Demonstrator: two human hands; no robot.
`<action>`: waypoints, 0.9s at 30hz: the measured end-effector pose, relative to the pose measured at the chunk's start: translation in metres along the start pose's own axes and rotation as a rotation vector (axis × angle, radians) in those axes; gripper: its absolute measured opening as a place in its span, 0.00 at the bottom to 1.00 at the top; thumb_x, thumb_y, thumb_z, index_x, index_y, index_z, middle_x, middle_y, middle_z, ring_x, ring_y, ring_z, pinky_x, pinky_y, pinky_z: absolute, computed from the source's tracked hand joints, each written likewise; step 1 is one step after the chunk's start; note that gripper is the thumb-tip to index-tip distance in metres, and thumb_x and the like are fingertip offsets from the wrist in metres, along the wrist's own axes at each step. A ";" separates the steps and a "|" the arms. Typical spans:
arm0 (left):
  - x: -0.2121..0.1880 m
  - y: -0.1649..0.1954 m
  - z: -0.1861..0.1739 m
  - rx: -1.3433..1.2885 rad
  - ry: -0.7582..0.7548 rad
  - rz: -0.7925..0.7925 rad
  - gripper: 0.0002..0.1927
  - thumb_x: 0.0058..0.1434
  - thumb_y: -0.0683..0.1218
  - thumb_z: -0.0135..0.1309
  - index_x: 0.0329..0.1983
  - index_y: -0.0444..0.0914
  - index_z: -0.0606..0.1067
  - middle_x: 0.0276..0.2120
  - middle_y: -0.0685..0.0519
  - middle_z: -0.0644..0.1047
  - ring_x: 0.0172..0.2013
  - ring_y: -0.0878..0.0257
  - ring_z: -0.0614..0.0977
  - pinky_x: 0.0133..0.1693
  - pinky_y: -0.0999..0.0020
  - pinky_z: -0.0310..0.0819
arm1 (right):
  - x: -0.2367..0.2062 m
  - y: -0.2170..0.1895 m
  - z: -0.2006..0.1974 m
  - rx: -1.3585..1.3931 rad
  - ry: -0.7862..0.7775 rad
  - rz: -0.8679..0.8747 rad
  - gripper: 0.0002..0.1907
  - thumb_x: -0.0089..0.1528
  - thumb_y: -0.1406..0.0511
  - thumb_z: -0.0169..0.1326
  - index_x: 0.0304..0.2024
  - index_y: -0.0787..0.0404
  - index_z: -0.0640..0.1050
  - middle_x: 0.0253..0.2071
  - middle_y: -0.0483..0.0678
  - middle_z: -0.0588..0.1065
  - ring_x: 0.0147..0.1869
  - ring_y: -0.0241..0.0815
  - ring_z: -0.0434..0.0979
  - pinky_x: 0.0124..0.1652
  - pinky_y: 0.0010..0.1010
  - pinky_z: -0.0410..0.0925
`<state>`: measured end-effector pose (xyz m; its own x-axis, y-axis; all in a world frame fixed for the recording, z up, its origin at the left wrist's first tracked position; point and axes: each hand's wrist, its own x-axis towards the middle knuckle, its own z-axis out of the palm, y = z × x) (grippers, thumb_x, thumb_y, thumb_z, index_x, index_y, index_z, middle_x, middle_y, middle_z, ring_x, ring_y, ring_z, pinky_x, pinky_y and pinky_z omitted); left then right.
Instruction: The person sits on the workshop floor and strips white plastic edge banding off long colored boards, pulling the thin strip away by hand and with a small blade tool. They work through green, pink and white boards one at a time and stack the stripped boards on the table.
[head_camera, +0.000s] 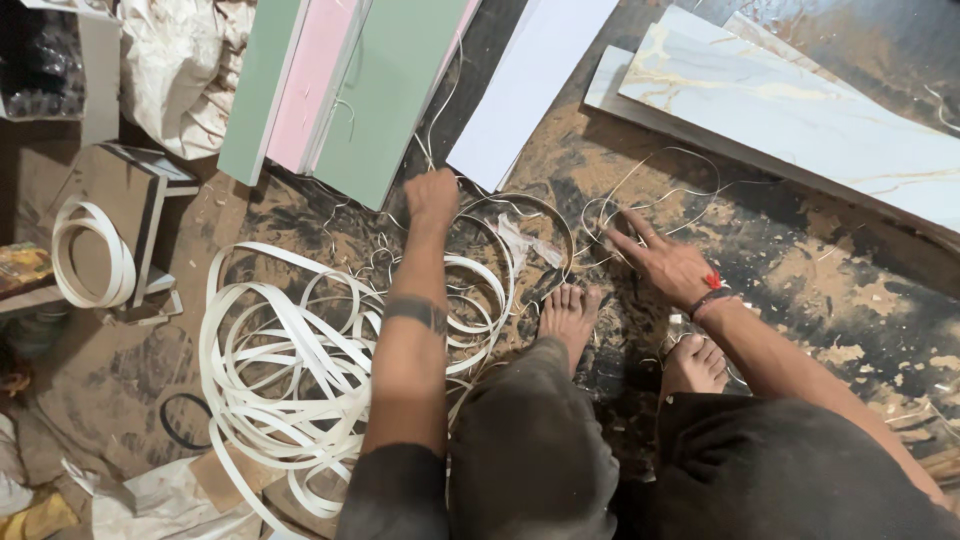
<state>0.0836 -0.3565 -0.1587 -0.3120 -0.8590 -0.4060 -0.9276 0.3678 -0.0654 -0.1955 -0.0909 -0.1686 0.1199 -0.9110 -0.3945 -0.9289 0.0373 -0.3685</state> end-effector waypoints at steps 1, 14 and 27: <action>-0.007 -0.001 0.003 0.002 0.009 0.005 0.10 0.59 0.44 0.50 0.36 0.38 0.82 0.37 0.40 0.83 0.40 0.44 0.85 0.43 0.48 0.78 | 0.004 0.000 0.000 -0.015 -0.044 0.035 0.45 0.60 0.74 0.45 0.74 0.30 0.53 0.80 0.46 0.49 0.46 0.50 0.83 0.24 0.35 0.76; -0.183 0.047 -0.104 -0.787 -0.361 0.653 0.21 0.71 0.56 0.42 0.46 0.37 0.78 0.28 0.41 0.79 0.31 0.47 0.80 0.37 0.49 0.72 | -0.001 0.026 0.008 0.448 0.152 0.348 0.10 0.69 0.64 0.52 0.52 0.58 0.76 0.38 0.53 0.81 0.40 0.49 0.80 0.38 0.39 0.71; -0.180 0.137 -0.214 -1.249 -0.451 1.026 0.17 0.74 0.56 0.38 0.56 0.45 0.71 0.44 0.57 0.76 0.43 0.62 0.84 0.46 0.58 0.79 | -0.079 -0.080 -0.211 1.600 0.169 -0.257 0.13 0.71 0.58 0.50 0.50 0.59 0.70 0.41 0.45 0.71 0.39 0.33 0.73 0.34 0.26 0.69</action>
<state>-0.0312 -0.2274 0.1010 -0.9758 -0.2141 -0.0443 -0.0439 -0.0065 0.9990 -0.2050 -0.1085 0.0699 0.0677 -0.9884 -0.1359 0.4132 0.1518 -0.8979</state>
